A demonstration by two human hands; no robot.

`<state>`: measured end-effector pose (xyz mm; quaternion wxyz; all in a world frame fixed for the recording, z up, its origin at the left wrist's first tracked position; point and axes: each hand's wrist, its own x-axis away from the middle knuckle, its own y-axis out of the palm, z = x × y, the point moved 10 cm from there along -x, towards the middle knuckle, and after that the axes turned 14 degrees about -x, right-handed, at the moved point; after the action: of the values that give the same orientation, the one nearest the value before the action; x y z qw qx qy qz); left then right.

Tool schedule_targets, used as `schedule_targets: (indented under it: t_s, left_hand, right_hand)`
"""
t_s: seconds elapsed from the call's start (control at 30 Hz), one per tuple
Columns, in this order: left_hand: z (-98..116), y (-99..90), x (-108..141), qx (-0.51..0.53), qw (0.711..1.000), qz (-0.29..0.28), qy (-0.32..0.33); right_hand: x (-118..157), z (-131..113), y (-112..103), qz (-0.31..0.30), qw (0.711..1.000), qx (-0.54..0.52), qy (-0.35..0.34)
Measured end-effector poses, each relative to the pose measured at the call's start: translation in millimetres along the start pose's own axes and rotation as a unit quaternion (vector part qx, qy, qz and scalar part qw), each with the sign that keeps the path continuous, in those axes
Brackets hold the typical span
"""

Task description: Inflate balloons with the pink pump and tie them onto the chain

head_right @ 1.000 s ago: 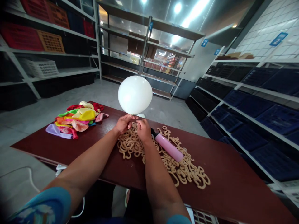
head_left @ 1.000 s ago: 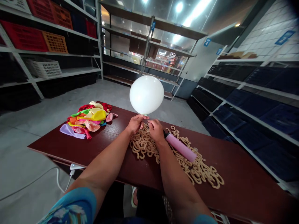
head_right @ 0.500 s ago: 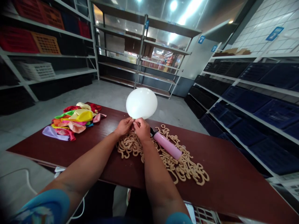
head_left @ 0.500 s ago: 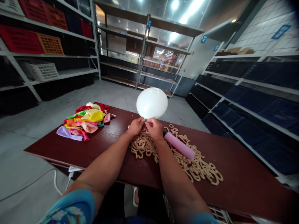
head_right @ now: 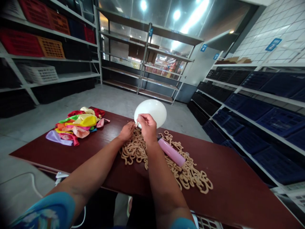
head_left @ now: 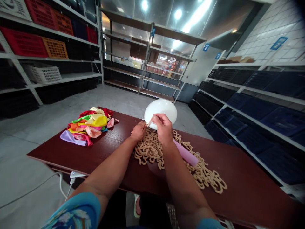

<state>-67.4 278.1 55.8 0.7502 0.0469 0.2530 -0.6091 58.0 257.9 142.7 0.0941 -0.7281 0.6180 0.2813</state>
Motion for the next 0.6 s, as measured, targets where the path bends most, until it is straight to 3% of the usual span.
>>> schedule_targets:
  t_s: [0.17, 0.23, 0.27, 0.33, 0.4, 0.5, 0.6]
  left_hand:
    - [-20, 8.6, 4, 0.115, 0.987, -0.011, -0.108]
    - [-28, 17.5, 8, 0.187, 0.969, -0.027, -0.157]
    - [-29, 22.8, 10, 0.228, 0.957, -0.041, -0.173]
    - [-27, 32.5, 13, 0.312, 0.927, -0.073, -0.193]
    - [-23, 38.9, 14, 0.394, 0.889, -0.099, -0.214]
    - [-17, 42.2, 17, 0.464, 0.843, -0.123, -0.242]
    - [-7, 49.6, 23, 0.511, 0.799, -0.164, -0.272]
  right_hand:
    - [-16, -9, 80, -0.231, 0.971, 0.056, 0.008]
    - [-12, -20, 93, -0.271, 0.961, 0.049, -0.009]
    - [-9, -25, 92, -0.262, 0.964, 0.038, -0.020]
    - [-2, -30, 74, -0.198, 0.979, 0.021, -0.035]
    - [9, -19, 43, -0.097, 0.994, 0.037, -0.025]
    - [26, 20, -3, 0.016, 0.998, 0.053, 0.030]
    - [34, 63, -35, 0.078, 0.992, 0.056, 0.086]
